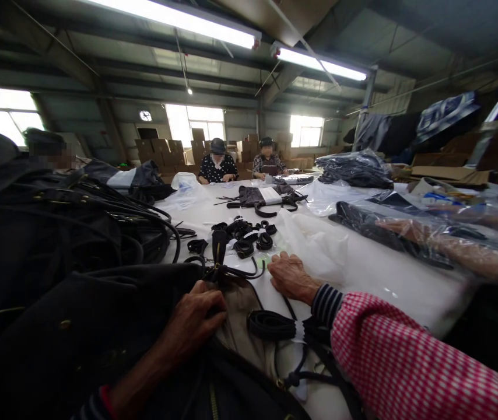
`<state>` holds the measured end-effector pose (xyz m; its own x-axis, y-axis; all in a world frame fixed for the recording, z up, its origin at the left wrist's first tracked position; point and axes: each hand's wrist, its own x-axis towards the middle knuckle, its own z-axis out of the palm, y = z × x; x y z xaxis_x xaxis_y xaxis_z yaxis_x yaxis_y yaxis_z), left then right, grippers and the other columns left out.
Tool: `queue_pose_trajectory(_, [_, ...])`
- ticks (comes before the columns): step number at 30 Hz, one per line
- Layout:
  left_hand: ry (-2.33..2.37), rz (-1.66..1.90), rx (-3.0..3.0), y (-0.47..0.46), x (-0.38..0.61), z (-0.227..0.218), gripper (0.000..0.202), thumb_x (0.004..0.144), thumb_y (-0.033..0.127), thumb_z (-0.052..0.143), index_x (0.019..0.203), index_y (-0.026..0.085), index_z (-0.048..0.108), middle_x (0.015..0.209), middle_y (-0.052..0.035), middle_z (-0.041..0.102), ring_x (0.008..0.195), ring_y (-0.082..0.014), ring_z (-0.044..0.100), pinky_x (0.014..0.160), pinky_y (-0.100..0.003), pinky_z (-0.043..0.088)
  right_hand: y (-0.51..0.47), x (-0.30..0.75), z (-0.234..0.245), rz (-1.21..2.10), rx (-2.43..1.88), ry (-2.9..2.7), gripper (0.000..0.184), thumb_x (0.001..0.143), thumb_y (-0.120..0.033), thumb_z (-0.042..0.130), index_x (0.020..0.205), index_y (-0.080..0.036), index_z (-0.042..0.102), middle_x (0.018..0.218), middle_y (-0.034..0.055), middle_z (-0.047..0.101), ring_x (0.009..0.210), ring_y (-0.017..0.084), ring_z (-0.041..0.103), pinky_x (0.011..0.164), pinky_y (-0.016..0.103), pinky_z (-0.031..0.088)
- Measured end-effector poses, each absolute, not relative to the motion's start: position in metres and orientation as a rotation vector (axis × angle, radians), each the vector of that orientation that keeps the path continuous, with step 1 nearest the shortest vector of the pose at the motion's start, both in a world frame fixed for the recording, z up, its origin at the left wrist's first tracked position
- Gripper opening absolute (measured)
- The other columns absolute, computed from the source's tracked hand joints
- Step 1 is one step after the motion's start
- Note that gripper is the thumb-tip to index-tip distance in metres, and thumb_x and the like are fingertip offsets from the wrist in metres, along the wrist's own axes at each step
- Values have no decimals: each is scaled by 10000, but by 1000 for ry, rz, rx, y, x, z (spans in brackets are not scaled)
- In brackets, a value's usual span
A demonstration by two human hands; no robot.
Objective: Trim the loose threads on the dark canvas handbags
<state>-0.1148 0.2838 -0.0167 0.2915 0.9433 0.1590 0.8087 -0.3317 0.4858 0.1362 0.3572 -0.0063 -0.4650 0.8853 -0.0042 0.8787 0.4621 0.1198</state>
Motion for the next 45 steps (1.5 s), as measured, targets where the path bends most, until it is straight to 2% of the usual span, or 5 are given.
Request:
queue_pose_trajectory(9, [1599, 568, 2253, 283, -116, -19, 72, 810, 161, 650, 782, 224, 674, 899, -32, 612, 1001, -219, 555, 769, -294, 373, 358, 146, 7, -92, 1806, 2798, 129, 935, -159, 488, 911, -179, 612, 905, 72, 723, 803, 184, 662, 722, 280, 452])
queue_pose_trajectory(17, [1614, 532, 2268, 288, -116, -17, 65, 827, 179, 630, 797, 220, 670, 924, -39, 585, 964, -216, 566, 800, -301, 398, 334, 196, 69, -1563, 2395, 3290, 232, 815, -378, 713, 842, -196, 573, 714, 20, 704, 521, 111, 554, 424, 200, 331])
queue_pose_trajectory(24, [1609, 457, 2281, 286, -114, -10, 104, 866, 219, 570, 803, 217, 653, 911, -51, 567, 961, -230, 569, 793, -317, 396, 329, 196, 90, -1040, 2379, 3568, 132, 806, -299, 711, 838, -210, 619, 723, -1, 669, 587, 126, 576, 457, 207, 387])
queue_pose_trajectory(34, [1615, 420, 2279, 285, -113, -10, 103, 878, 226, 557, 807, 224, 632, 925, -43, 563, 939, -213, 558, 776, -305, 388, 321, 181, 84, -1963, 1746, 3070, 221, 829, -387, 732, 857, -178, 665, 737, 17, 668, 595, 119, 566, 494, 213, 406])
queue_pose_trajectory(45, [1616, 373, 2323, 287, -114, -8, 200, 946, 274, 502, 803, 217, 630, 875, -46, 583, 944, -220, 556, 740, -293, 381, 272, 138, 44, -1276, 1335, 2994, 72, 885, -205, 594, 817, -195, 615, 697, -25, 594, 640, 126, 531, 589, 237, 384])
